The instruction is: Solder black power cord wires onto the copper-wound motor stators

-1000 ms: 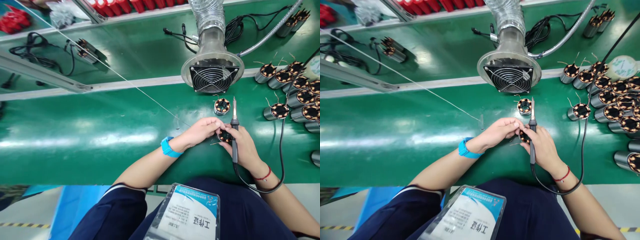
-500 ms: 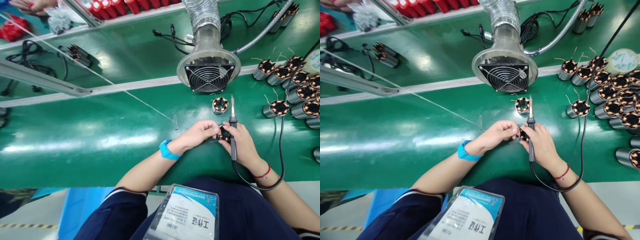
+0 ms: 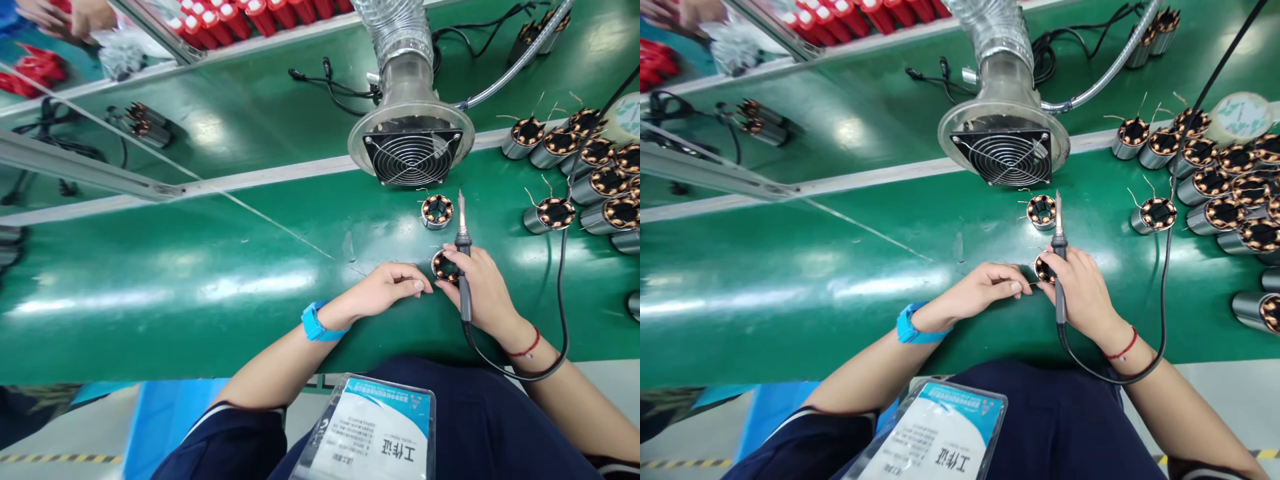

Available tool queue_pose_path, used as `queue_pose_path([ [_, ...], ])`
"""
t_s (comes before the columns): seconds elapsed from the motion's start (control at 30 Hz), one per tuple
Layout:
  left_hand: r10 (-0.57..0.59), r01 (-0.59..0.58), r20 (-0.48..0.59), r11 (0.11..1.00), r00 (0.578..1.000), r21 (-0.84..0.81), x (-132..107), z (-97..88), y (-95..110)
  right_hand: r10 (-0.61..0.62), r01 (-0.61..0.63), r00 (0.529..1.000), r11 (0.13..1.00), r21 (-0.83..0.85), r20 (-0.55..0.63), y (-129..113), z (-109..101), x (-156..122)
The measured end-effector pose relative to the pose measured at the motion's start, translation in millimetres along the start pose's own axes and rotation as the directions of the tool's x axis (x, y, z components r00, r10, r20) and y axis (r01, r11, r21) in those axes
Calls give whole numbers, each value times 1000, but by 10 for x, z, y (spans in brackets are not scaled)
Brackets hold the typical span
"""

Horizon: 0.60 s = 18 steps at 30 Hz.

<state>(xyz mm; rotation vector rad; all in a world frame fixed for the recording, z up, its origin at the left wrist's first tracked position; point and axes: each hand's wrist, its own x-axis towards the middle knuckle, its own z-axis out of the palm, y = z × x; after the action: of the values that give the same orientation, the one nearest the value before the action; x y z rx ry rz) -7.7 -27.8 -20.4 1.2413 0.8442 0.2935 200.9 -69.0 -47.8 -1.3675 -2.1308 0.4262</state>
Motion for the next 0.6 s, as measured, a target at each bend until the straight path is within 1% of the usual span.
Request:
queue_pose_path([
  [0.07, 1, 3, 36, 994, 999, -107, 63, 26, 26, -5, 5, 1000, 1000, -2, -6, 0, 6, -4],
  [0.1, -11, 18, 51, 991, 999, -135, 90, 28, 46, -4, 4, 1000, 1000, -6, -6, -1, 7, -5],
  [0.17, -40, 50, 77, 991, 996, -127, 129, -5, 103, 4, -4, 1000, 1000, -16, 2, -4, 5, -5],
  [0.2, -52, 59, 71, 993, 996, -102, 144, -40, 138, 12, -12, 1000, 1000, -21, 9, -4, 2, -5],
  [0.23, -56, 59, 39, 996, 998, -69, 159, -83, 178, 19, -19, 1000, 999, -26, 16, -4, 0, -5],
  [0.27, -49, 49, -19, 998, 999, -32, 177, -129, 219, 22, -22, 999, 999, -29, 24, -2, -2, -5],
  [0.33, -5, 13, -148, 999, 989, 51, 227, -203, 298, 22, -22, 999, 999, -29, 32, 7, -1, -7],
  [0.37, 18, -1, -182, 996, 983, 93, 259, -221, 332, 19, -18, 999, 999, -29, 31, 13, 0, -9],
  [0.43, 40, -13, -166, 987, 985, 161, 330, -212, 380, 8, -8, 1000, 999, -37, 17, 27, 6, -13],
  [0.5, 40, -13, -155, 984, 987, 175, 396, -153, 405, -4, 4, 1000, 999, -53, 6, 35, 12, -14],
  [0.6, 53, -11, -249, 986, 967, 164, 450, -50, 415, -3, 4, 1000, 998, -65, 16, 29, 12, -12],
])
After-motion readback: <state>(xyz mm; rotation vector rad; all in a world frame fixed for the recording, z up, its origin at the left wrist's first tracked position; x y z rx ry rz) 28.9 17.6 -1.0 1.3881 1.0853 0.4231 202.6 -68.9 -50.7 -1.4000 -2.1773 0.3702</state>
